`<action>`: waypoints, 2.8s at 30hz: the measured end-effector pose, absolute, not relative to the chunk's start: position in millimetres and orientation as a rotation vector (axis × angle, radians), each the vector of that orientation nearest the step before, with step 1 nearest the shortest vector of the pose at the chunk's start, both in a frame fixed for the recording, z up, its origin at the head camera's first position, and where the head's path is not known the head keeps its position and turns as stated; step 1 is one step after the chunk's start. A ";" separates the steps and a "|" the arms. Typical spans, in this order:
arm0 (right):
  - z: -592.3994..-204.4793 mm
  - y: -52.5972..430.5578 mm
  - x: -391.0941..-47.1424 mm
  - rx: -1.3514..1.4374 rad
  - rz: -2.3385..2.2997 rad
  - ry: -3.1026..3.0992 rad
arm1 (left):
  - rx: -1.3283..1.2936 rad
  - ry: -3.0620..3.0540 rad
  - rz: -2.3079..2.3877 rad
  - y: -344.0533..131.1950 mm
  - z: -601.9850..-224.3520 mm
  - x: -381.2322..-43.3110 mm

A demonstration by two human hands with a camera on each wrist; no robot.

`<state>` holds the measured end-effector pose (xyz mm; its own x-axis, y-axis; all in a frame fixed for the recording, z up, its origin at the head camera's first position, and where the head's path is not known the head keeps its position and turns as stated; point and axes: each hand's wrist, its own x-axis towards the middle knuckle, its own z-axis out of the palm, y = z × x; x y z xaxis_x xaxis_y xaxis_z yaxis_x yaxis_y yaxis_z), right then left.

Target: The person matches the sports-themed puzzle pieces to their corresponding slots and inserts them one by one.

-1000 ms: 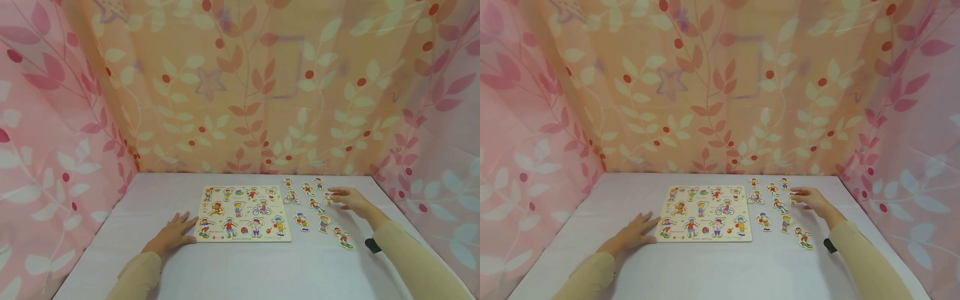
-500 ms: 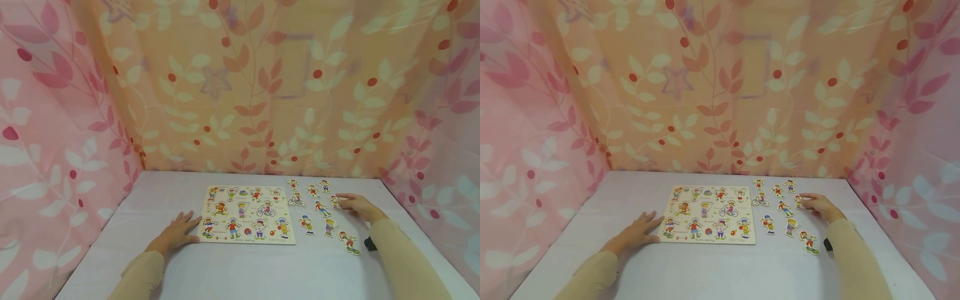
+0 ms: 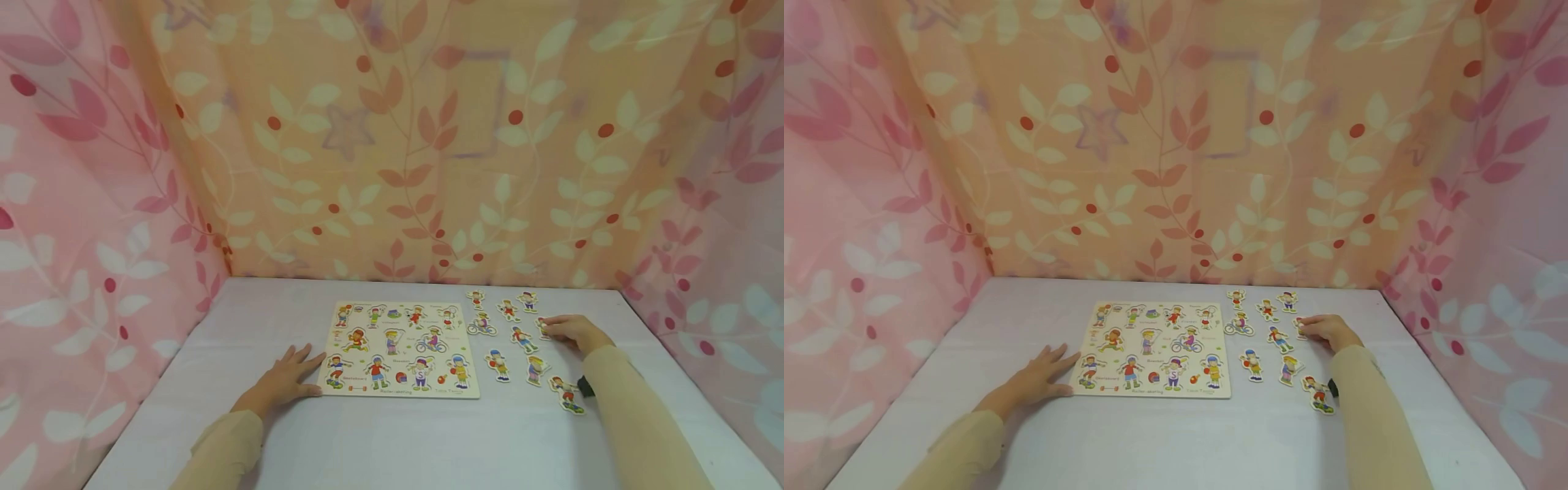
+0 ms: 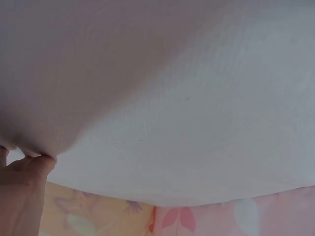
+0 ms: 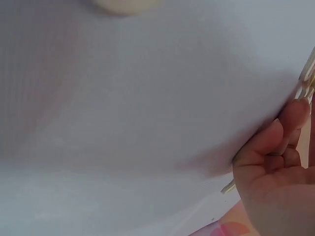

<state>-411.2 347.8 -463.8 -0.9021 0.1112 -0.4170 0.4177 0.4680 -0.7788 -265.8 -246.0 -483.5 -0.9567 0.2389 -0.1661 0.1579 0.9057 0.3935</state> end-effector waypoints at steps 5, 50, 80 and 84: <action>-465.0 347.1 -415.0 0.510 -1.365 2.426 | 0.297 2.857 0.555 -246.0 -481.9 -263.9; -421.3 309.5 -377.5 0.382 -1.475 2.511 | 0.304 2.861 0.597 -246.9 -482.9 -263.6; -411.7 243.9 -355.6 0.318 -1.517 2.531 | 0.318 2.884 0.575 -247.5 -487.7 -265.2; -413.8 236.9 -357.4 0.302 -1.522 2.536 | 0.308 2.881 0.578 -247.9 -487.9 -264.7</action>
<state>-357.4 236.9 -413.8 -0.9652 0.0860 -0.2468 0.2583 0.4592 -0.8500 -264.7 -247.9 -487.9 -0.9610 0.2380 -0.1405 0.1654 0.9026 0.3975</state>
